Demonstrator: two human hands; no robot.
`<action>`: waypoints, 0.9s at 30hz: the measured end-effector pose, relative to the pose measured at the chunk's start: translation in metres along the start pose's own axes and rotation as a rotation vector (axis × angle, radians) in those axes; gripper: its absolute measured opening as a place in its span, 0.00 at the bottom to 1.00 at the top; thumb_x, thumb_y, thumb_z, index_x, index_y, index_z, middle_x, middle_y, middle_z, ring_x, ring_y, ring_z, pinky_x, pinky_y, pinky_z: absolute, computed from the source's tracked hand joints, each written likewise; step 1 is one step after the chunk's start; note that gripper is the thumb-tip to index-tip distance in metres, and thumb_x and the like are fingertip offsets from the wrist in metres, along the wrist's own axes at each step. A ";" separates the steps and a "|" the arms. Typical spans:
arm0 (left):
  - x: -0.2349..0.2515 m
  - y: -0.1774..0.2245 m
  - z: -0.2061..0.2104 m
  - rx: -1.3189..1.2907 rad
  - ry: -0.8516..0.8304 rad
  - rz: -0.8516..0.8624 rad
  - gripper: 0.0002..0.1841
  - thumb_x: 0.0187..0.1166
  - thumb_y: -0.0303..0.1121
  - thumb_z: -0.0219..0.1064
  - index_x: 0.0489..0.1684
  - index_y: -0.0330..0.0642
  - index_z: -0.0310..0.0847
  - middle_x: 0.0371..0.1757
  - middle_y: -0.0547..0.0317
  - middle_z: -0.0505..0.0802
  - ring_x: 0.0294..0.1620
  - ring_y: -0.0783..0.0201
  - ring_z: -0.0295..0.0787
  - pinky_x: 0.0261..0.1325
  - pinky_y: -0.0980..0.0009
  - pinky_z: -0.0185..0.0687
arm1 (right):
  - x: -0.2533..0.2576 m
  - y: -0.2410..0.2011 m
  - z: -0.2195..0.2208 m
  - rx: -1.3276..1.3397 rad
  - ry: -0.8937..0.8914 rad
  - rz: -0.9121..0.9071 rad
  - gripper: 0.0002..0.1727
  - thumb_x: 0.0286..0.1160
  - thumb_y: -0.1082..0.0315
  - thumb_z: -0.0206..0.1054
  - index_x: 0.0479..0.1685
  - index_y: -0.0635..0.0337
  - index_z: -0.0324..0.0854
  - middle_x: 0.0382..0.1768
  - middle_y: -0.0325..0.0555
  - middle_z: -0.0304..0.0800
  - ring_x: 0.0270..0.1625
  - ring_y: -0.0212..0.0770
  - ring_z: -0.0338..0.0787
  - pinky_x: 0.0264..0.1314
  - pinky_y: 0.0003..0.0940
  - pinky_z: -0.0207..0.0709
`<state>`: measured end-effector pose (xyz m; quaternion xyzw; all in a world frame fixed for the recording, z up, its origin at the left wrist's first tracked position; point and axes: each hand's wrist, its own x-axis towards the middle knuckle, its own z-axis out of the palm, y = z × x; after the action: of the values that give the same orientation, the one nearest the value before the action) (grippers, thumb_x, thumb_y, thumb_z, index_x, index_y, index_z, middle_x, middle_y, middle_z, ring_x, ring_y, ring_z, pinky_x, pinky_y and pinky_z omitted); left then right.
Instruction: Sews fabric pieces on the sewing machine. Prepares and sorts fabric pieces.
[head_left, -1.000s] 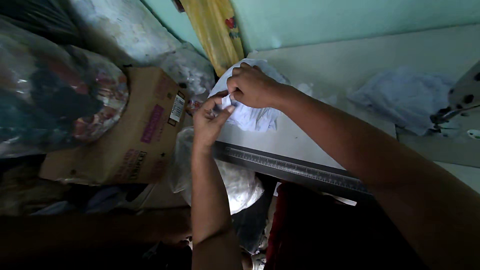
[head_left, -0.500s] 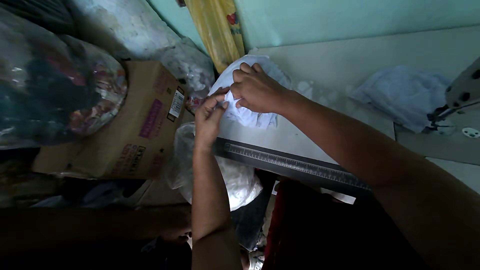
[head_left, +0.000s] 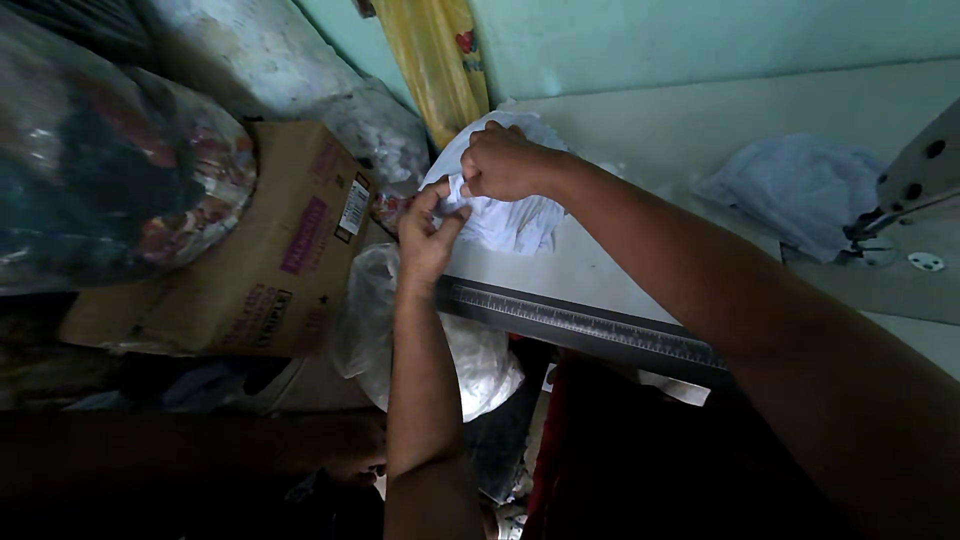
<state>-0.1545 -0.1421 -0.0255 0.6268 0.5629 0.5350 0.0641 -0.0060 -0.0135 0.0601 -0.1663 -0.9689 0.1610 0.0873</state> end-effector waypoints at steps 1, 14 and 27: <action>0.000 0.002 0.001 0.014 0.005 -0.014 0.18 0.75 0.28 0.69 0.62 0.33 0.83 0.61 0.51 0.90 0.64 0.65 0.86 0.70 0.63 0.82 | 0.001 -0.001 -0.001 0.001 -0.012 0.019 0.20 0.86 0.55 0.63 0.50 0.65 0.89 0.64 0.61 0.83 0.80 0.64 0.70 0.74 0.70 0.61; 0.005 0.009 0.012 0.095 0.143 -0.078 0.10 0.84 0.31 0.64 0.53 0.36 0.86 0.46 0.59 0.93 0.46 0.73 0.89 0.54 0.71 0.86 | -0.022 0.014 0.016 -0.004 0.345 -0.248 0.27 0.48 0.73 0.80 0.55 0.54 0.83 0.60 0.57 0.78 0.71 0.63 0.73 0.66 0.61 0.69; 0.000 0.008 0.014 0.188 0.233 0.045 0.13 0.84 0.35 0.65 0.58 0.39 0.89 0.78 0.45 0.82 0.80 0.57 0.77 0.80 0.61 0.74 | -0.014 0.016 0.026 -0.118 0.316 -0.224 0.18 0.82 0.65 0.64 0.68 0.58 0.84 0.64 0.54 0.89 0.77 0.56 0.79 0.82 0.58 0.59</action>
<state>-0.1386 -0.1379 -0.0260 0.5760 0.5999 0.5506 -0.0726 0.0057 -0.0113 0.0282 -0.0853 -0.9634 0.0651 0.2458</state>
